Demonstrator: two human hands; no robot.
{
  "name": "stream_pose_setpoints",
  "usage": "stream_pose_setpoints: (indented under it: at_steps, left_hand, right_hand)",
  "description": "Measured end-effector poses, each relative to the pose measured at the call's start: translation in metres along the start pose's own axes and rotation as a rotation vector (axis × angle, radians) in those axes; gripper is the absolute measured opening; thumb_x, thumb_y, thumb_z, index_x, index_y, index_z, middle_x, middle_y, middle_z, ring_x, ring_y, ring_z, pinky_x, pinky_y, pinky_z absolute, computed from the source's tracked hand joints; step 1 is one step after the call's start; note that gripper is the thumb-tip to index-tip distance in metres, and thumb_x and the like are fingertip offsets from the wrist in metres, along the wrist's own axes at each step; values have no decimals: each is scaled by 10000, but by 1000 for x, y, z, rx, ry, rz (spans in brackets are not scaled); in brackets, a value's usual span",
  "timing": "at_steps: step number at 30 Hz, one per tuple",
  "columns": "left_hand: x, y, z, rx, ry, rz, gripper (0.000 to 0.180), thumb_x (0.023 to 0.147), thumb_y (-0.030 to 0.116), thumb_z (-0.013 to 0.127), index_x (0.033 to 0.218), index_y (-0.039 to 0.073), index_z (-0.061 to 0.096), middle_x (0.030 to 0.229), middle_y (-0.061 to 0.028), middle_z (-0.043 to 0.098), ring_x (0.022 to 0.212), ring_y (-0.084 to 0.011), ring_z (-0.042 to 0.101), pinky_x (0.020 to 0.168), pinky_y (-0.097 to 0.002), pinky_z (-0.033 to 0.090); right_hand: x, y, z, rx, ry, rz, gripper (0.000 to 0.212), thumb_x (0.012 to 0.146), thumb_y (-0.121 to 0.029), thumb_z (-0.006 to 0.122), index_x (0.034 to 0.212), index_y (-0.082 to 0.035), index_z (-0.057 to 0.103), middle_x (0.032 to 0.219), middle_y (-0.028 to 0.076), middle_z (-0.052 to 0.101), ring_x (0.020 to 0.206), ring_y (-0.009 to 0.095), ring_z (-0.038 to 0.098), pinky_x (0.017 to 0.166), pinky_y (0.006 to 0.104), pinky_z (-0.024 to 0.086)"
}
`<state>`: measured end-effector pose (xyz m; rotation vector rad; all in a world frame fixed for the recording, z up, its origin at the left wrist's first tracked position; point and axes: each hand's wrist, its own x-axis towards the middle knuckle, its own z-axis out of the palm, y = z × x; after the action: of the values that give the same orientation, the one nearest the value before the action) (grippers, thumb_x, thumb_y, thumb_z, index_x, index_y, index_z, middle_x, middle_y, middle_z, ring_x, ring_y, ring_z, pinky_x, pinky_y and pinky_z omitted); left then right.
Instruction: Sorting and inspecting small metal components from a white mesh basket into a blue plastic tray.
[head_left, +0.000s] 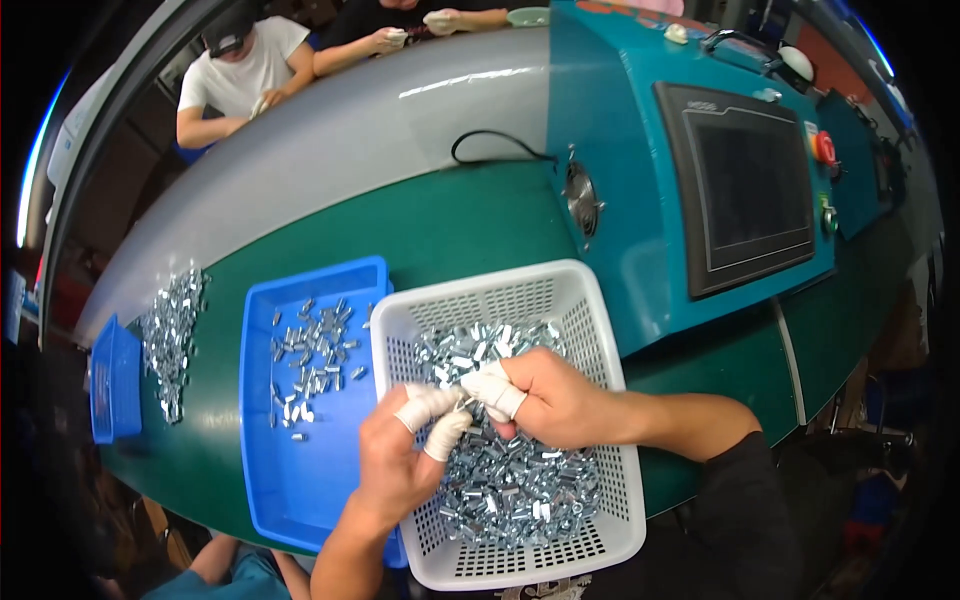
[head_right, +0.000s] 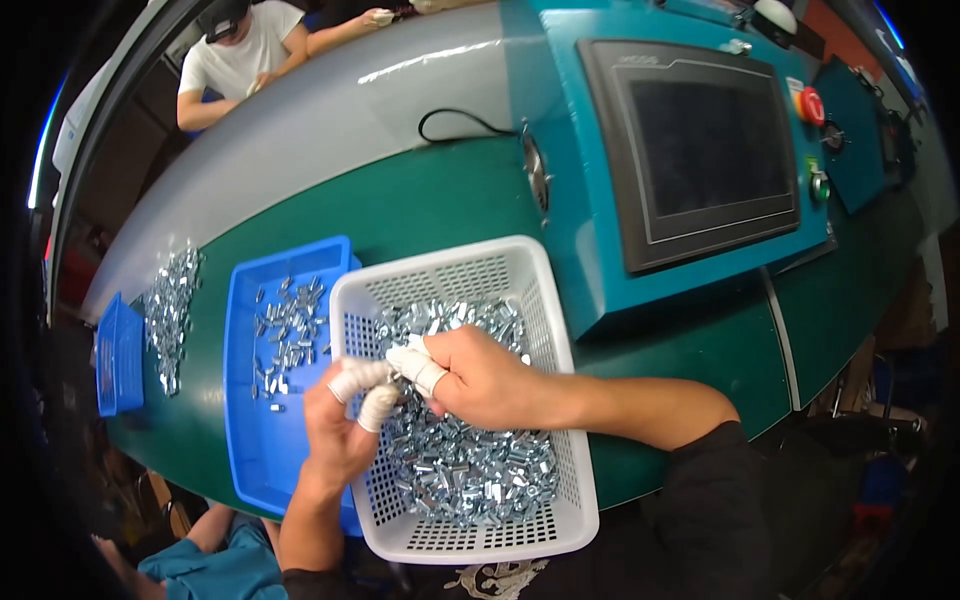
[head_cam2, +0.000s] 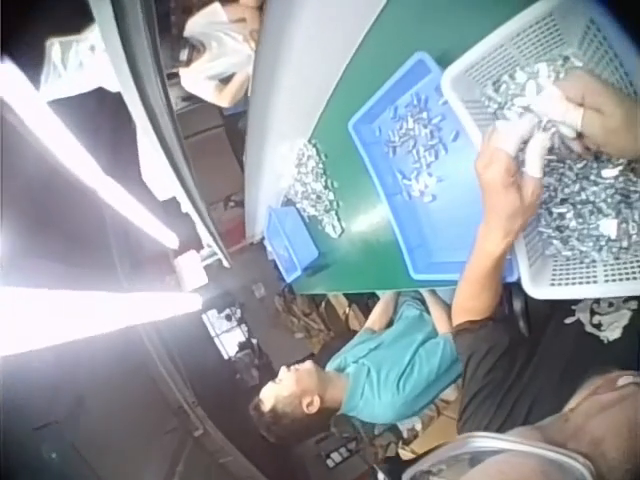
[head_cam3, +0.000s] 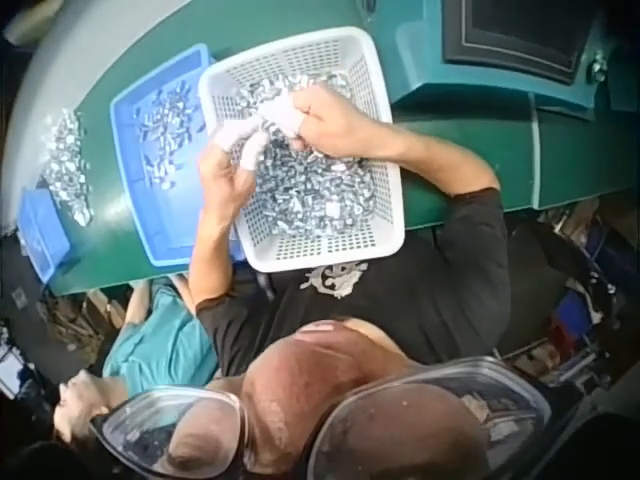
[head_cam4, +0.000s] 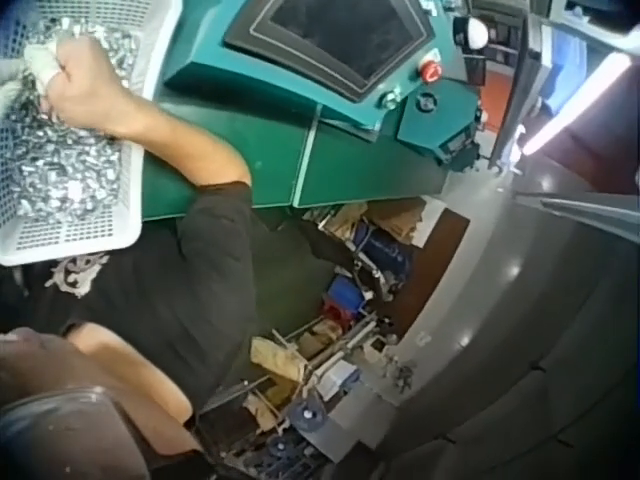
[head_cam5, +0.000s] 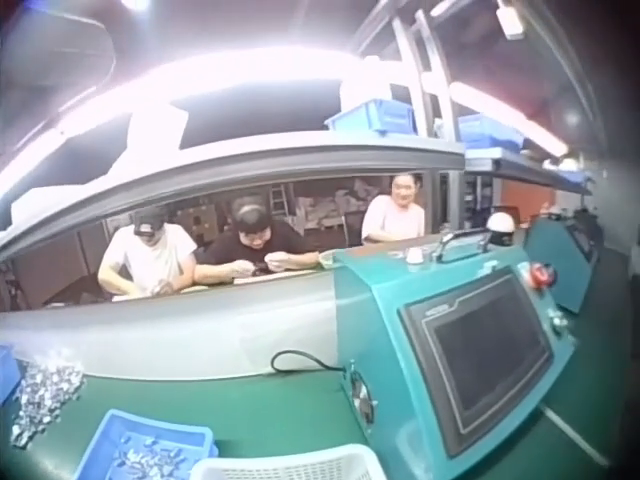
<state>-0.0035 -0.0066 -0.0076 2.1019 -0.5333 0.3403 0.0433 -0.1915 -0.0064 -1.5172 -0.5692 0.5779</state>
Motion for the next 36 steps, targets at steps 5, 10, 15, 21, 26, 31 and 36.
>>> stream_pose_setpoints:
  at_steps: [5,10,15,21,26,31,36]
  left_hand:
    - [-2,7,15,-98,117,-17,198,706,-36,688,883,-10,604,741,-95,612,679,-182,585,630,-266,465]
    - [6,11,2,387,155,342,220,620,-58,713,796,17,604,722,-92,604,630,-228,567,544,-290,455]
    - [14,-23,-26,419,365,104,218,647,-4,723,831,4,606,739,-93,608,655,-259,575,610,-320,464]
    - [14,-9,-9,432,122,-56,401,646,136,742,1002,25,597,895,-102,588,896,-268,540,775,-386,421]
    - [-12,-2,25,569,-478,-24,396,732,273,648,1024,12,586,794,-84,558,811,-238,527,729,-338,393]
    - [-10,-9,27,482,-521,-57,178,705,38,551,878,-2,558,828,-122,554,858,-266,539,743,-356,405]
    - [-3,-8,33,357,-519,54,174,687,13,541,860,1,558,840,-136,546,844,-294,536,734,-395,429]
  right_hand:
    - [-4,3,-2,30,11,3,364,912,-219,457,636,-2,554,500,28,525,475,87,497,449,252,381]
    - [-2,-12,-9,95,-103,178,358,894,-173,423,586,-33,540,471,24,508,442,81,478,419,237,361]
    - [5,-1,-17,201,374,28,387,935,-324,383,672,-70,509,455,12,446,360,50,329,351,202,263]
    - [5,-1,-12,157,317,5,397,946,-311,357,675,-57,497,437,24,443,350,51,319,342,196,260]
    - [5,-4,-5,141,328,-12,415,951,-297,342,635,-64,478,440,30,453,347,51,316,342,200,268]
    - [6,-3,-7,86,298,-13,426,953,-297,340,618,-64,465,443,34,460,348,51,322,344,204,270]
    - [1,-8,-10,124,289,5,443,950,-317,353,604,-66,465,460,19,467,390,48,375,372,202,284]
